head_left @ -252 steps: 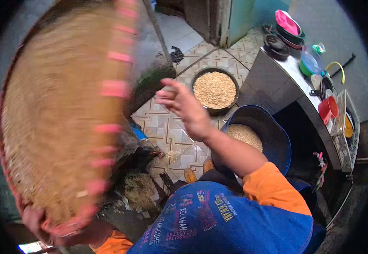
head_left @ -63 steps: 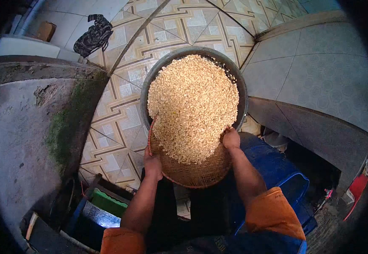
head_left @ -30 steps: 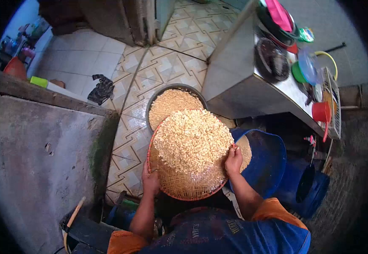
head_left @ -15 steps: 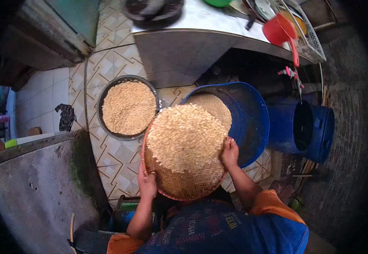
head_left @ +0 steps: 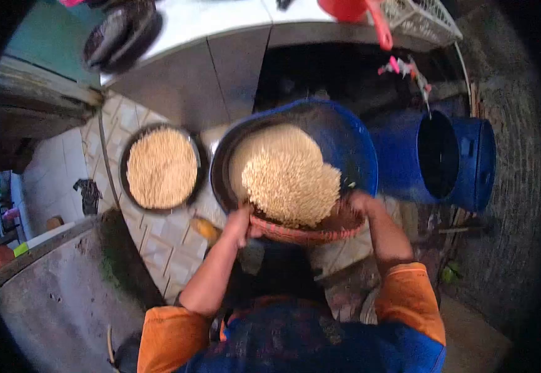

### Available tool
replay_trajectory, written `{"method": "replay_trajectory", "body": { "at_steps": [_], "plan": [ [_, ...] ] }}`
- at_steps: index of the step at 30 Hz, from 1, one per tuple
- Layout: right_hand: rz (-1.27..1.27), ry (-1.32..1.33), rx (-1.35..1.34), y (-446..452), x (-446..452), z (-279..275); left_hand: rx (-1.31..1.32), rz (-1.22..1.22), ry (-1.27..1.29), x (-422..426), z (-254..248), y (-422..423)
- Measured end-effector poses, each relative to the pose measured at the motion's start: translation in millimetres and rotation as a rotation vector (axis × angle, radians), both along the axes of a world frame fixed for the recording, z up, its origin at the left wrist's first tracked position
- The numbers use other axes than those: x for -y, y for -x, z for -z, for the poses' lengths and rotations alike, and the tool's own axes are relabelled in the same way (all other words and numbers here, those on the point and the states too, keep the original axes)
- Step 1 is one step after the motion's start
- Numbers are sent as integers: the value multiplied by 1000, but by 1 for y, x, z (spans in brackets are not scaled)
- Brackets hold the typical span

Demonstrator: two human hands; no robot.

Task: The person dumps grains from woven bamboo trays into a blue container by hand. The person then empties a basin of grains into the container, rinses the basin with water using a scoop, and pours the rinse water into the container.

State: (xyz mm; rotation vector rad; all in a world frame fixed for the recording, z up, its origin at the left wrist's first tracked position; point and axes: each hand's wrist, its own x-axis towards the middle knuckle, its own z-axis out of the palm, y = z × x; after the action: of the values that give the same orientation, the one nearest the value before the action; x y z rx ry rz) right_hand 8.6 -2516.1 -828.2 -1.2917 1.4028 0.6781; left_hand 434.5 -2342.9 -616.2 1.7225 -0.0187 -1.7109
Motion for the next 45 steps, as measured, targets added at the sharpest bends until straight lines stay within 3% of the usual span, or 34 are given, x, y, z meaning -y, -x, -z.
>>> {"method": "replay_trajectory", "body": {
  "at_steps": [1, 4, 5, 7, 8, 10, 11, 13, 14, 16, 17, 19, 21, 24, 27, 32, 35, 39, 41, 42, 43, 45],
  "plan": [
    [-164, 64, -25, -16, -2, -26, -86, -22, -86, 11, -3, 11],
    [-205, 51, -41, -25, -4, -58, -47, 36, -140, 3, 4, 29],
    [-209, 57, -55, -53, -19, -75, -49, 71, -144, -17, 4, -2],
    [-926, 226, 109, -49, -14, -85, -81, 56, -106, -29, -14, -2],
    [-932, 224, 101, -52, -20, -89, -79, 35, -77, -38, -27, -4],
    [-375, 247, -111, -61, -23, -107, -113, 17, -3, -54, -42, -10],
    [-386, 247, -115, -65, -23, -121, -119, 6, -2, -67, -47, -16],
    [-301, 436, 34, -95, -27, -194, 9, -64, 148, -90, -61, -27],
    [-321, 443, 39, -112, -29, -219, 31, -110, 278, -91, -96, -28],
    [215, 664, 398, -159, -37, -262, 180, -169, 427, -117, -103, -46],
    [177, 661, 422, -189, -37, -289, 327, -203, 567, -131, -106, -58],
    [29, 833, 361, -224, -37, -339, 371, -342, 563, -147, -139, -54],
    [-13, 869, 488, -235, -30, -346, 510, -434, 635, -154, -162, -36],
    [-99, 834, 638, -225, -11, -350, 616, -559, 656, -162, -158, 18],
    [-177, 704, 696, -248, 21, -312, 669, -725, 628, -143, -166, 43],
    [-573, 629, 534, -295, 50, -290, 613, -789, 465, -133, -161, 31],
    [-782, 567, 340, -344, 39, -313, 465, -814, 336, -141, -170, -5],
    [-966, 532, 186, -416, 32, -261, 324, -811, 285, -149, -130, -84],
    [-1077, 516, 111, -455, 40, -197, 247, -813, 279, -150, -91, -136],
    [-1196, 481, 115, -462, 50, -163, 226, -765, 149, -152, -69, -149],
    [-1316, 442, 122, -474, 52, -154, 206, -716, 18, -151, -59, -160],
    [-1326, 429, 144, -495, 58, -159, 176, -728, 14, -141, -49, -175]
  ]
}}
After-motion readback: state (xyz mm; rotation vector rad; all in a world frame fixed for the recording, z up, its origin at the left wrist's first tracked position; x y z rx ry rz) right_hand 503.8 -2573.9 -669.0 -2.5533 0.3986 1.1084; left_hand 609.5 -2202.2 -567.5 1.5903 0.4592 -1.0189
